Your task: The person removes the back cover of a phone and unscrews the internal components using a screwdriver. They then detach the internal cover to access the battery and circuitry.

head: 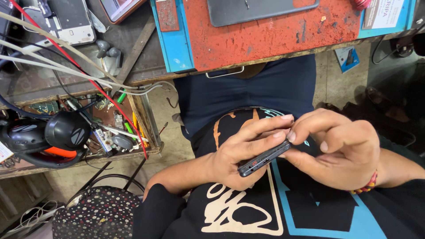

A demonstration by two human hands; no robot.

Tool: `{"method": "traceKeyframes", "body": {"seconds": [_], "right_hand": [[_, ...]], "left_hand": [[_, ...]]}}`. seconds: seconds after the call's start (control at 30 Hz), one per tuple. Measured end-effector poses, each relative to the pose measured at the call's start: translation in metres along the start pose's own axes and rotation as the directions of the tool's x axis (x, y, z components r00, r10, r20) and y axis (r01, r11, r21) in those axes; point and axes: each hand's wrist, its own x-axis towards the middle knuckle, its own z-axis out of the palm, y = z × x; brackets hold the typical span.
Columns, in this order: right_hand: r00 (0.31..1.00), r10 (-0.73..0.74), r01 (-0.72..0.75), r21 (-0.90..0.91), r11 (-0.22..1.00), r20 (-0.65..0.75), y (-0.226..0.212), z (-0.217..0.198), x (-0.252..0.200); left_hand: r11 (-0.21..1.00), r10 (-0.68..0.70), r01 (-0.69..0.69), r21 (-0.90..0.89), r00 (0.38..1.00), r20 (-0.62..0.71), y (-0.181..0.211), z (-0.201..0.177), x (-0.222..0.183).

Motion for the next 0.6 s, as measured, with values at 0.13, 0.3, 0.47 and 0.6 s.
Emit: {"method": "traceKeyframes", "body": {"seconds": [0.13, 0.3, 0.47, 0.6], "right_hand": [[0.999, -0.031, 0.031, -0.013, 0.999, 0.018, -0.004, 0.000, 0.000], [0.982, 0.183, -0.177, -0.133, 0.975, 0.038, -0.010, -0.007, 0.000], [0.947, 0.321, -0.319, 0.131, 0.939, 0.003, -0.008, 0.000, -0.001], [0.946, 0.321, -0.314, 0.147, 0.938, -0.033, 0.002, 0.003, 0.008]], "left_hand": [[0.997, 0.004, -0.004, -0.076, 1.000, -0.006, -0.002, 0.004, -0.003], [0.999, -0.023, 0.023, -0.039, 1.000, 0.003, -0.004, 0.002, -0.006], [0.996, -0.041, 0.042, -0.076, 0.999, 0.017, -0.007, -0.003, -0.004], [0.991, -0.096, 0.094, -0.098, 0.995, -0.017, -0.010, -0.004, -0.006]]}}
